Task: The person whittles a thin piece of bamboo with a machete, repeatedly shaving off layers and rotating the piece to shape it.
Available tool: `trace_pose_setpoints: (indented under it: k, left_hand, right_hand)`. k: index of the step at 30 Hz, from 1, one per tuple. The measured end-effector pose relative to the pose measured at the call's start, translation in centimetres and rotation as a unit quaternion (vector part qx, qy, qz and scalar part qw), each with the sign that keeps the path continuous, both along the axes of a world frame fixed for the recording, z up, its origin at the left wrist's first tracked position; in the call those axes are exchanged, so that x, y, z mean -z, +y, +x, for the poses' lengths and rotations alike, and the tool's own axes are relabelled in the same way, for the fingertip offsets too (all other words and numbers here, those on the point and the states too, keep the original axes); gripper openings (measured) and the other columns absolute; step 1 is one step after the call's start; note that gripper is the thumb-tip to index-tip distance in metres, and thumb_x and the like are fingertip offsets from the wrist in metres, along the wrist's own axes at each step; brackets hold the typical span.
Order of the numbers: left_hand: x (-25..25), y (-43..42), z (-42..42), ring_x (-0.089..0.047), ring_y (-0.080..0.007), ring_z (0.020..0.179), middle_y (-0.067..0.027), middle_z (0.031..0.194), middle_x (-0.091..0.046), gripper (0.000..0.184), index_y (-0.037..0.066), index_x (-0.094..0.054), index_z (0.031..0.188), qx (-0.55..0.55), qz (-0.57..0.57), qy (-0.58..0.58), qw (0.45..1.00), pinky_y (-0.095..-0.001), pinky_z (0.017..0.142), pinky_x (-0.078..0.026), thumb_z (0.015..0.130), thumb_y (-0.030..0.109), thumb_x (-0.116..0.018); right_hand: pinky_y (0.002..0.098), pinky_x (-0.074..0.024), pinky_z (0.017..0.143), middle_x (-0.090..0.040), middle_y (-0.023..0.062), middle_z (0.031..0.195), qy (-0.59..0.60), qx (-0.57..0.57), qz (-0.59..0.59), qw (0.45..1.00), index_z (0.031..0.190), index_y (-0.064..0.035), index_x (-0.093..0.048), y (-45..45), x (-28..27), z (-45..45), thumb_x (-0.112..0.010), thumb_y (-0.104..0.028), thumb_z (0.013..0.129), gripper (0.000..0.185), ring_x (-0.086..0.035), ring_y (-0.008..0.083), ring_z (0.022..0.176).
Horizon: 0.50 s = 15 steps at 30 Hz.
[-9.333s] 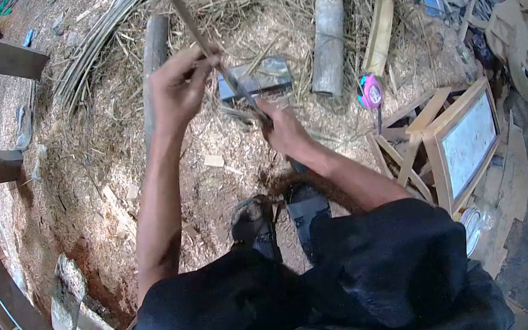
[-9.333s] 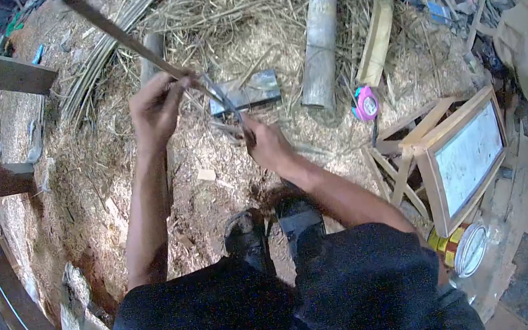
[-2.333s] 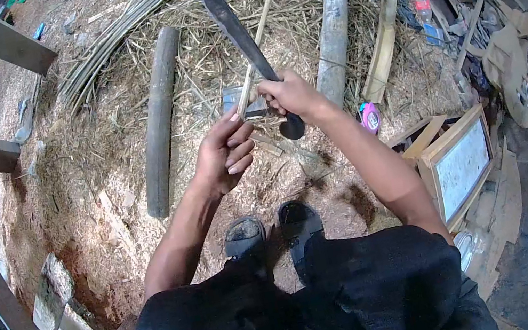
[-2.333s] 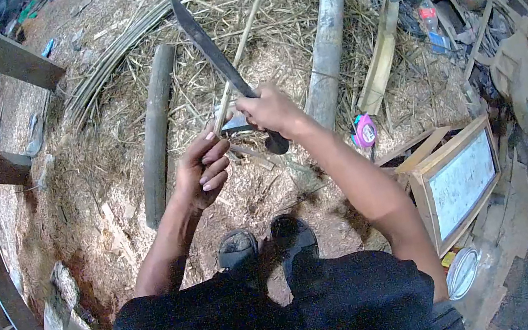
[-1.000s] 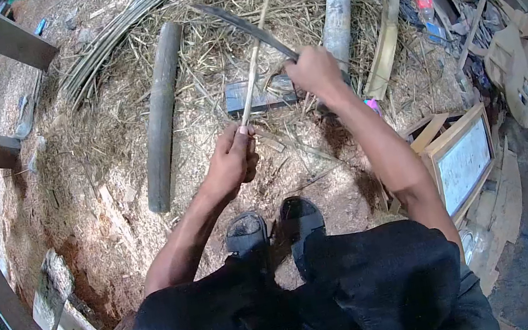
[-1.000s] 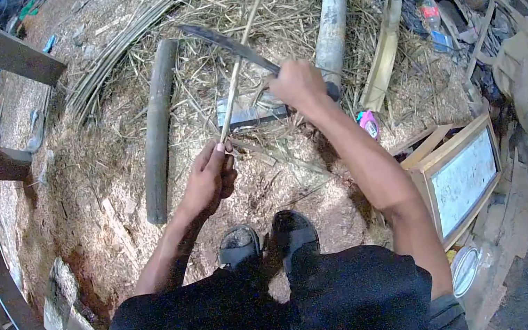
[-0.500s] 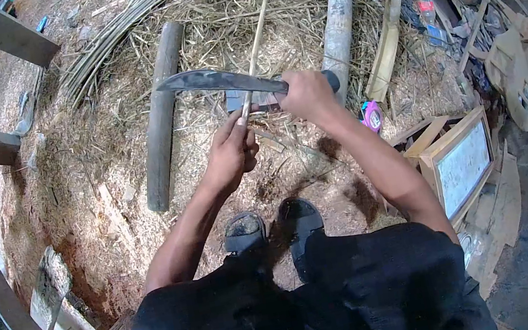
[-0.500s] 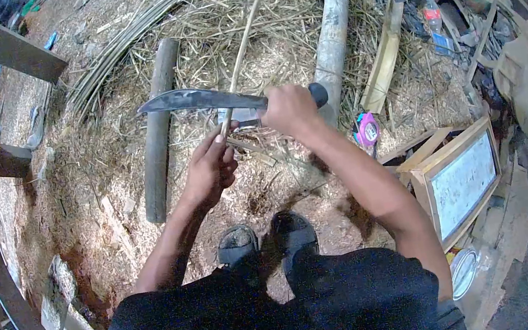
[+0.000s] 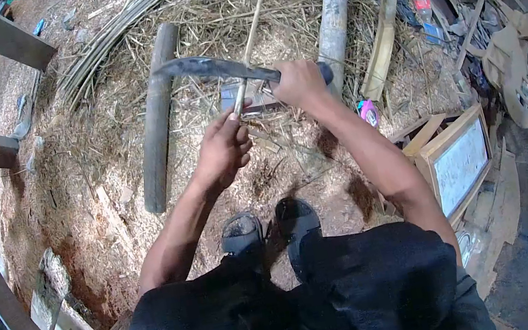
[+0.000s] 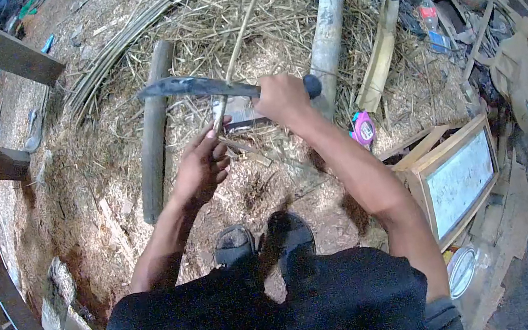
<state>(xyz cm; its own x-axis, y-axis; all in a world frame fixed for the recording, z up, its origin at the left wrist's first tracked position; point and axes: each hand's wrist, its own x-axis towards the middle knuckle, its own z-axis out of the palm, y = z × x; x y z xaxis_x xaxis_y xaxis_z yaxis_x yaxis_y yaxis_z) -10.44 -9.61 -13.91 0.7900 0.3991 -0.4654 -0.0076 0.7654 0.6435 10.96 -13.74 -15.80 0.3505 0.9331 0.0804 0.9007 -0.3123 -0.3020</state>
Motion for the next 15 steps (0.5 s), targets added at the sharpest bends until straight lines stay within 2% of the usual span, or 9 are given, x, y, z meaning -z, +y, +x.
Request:
trace_pose_setpoints:
  k: [3,4,5,7,8,9,11,13,15]
  left_hand:
    - [0.4,0.3,0.0,-0.028,-0.0047,0.049,0.0072,0.065,-0.029,0.036,0.013,-0.045,0.139,-0.010,-0.003,-0.022,1.000,-0.0190,0.040,-0.021,0.105,0.023,-0.040]
    - [0.1,0.0,0.4,-0.028,-0.0051,0.048,0.0068,0.064,-0.028,0.040,0.014,-0.039,0.144,-0.072,-0.033,0.022,0.997,-0.0193,0.038,-0.022,0.105,0.022,-0.041]
    - [0.0,0.3,0.4,-0.028,-0.0051,0.048,0.0068,0.064,-0.028,0.040,0.014,-0.039,0.144,-0.072,-0.030,0.020,0.997,-0.0193,0.038,-0.022,0.105,0.022,-0.041]
    - [0.2,-0.4,-0.6,-0.028,-0.0059,0.048,0.0061,0.064,-0.027,0.043,0.016,-0.035,0.147,-0.031,-0.050,-0.008,0.998,-0.0196,0.037,-0.022,0.104,0.021,-0.042]
    - [-0.2,-0.8,-0.6,-0.028,-0.0062,0.048,0.0058,0.064,-0.026,0.045,0.017,-0.034,0.148,-0.053,-0.067,0.037,0.996,-0.0196,0.036,-0.022,0.104,0.021,-0.042]
    - [-0.2,-1.0,-1.0,-0.028,-0.0064,0.049,0.0057,0.065,-0.027,0.047,0.019,-0.031,0.151,-0.017,-0.059,0.010,0.998,-0.0198,0.036,-0.024,0.105,0.020,-0.040]
    - [-0.7,-0.6,-0.9,-0.027,-0.0056,0.049,0.0058,0.066,-0.029,0.050,0.021,-0.027,0.152,0.021,-0.065,-0.006,0.998,-0.0185,0.034,-0.023,0.104,0.017,-0.038]
    - [-0.3,0.8,-1.0,-0.026,-0.0055,0.049,0.0056,0.065,-0.029,0.051,0.022,-0.026,0.153,0.027,-0.092,-0.032,0.995,-0.0180,0.035,-0.022,0.104,0.016,-0.037]
    - [0.1,1.2,-0.6,-0.026,-0.0054,0.049,0.0055,0.065,-0.029,0.051,0.022,-0.024,0.154,0.032,-0.121,-0.058,0.990,-0.0176,0.036,-0.021,0.104,0.016,-0.035]
  right_hand:
    - [0.0345,-0.0555,0.055,-0.059,0.0059,0.059,0.095,0.020,-0.094,0.991,0.089,-0.0049,-0.070,-0.2,0.2,-1.9,-0.060,-0.020,0.086,0.018,-0.061,0.0217,0.054]
    - [0.0339,-0.0512,0.047,-0.061,0.0056,0.061,0.030,-0.071,-0.028,0.997,0.090,-0.0029,-0.070,-0.9,1.3,-2.8,-0.058,-0.017,0.086,0.019,-0.058,0.0176,0.050]
    - [0.0339,-0.0512,0.047,-0.061,0.0056,0.061,0.028,-0.071,-0.025,0.997,0.090,-0.0029,-0.070,-0.3,1.8,-2.1,-0.058,-0.017,0.086,0.019,-0.058,0.0176,0.050]
    - [0.0335,-0.0489,0.044,-0.062,0.0060,0.061,0.008,0.015,-0.046,0.999,0.094,-0.0026,-0.071,0.0,2.9,0.5,-0.055,-0.015,0.087,0.021,-0.057,0.0145,0.048]
    - [0.0334,-0.0507,0.047,-0.062,0.0064,0.061,0.150,0.147,-0.166,0.963,0.096,-0.0035,-0.071,0.8,2.7,2.4,-0.056,-0.015,0.086,0.022,-0.059,0.0147,0.050]
    - [0.0334,-0.0507,0.047,-0.062,0.0064,0.061,0.154,0.147,-0.165,0.963,0.096,-0.0035,-0.071,0.3,2.0,2.7,-0.056,-0.015,0.086,0.022,-0.059,0.0147,0.050]
    - [0.0352,-0.0543,0.054,-0.063,0.0073,0.060,0.143,0.117,-0.106,0.977,0.094,-0.0048,-0.072,-0.9,-0.8,2.0,-0.058,-0.017,0.085,0.020,-0.063,0.0178,0.055]
    - [0.0368,-0.0537,0.052,-0.063,0.0085,0.059,0.167,0.088,-0.071,0.979,0.091,-0.0048,-0.071,-1.4,-1.1,-0.8,-0.061,-0.020,0.085,0.019,-0.062,0.0199,0.051]
    - [0.0393,-0.0554,0.055,-0.064,0.0112,0.061,0.084,-0.020,-0.053,0.995,0.088,-0.0050,-0.071,-2.0,0.4,-2.6,-0.063,-0.021,0.083,0.019,-0.065,0.0238,0.054]
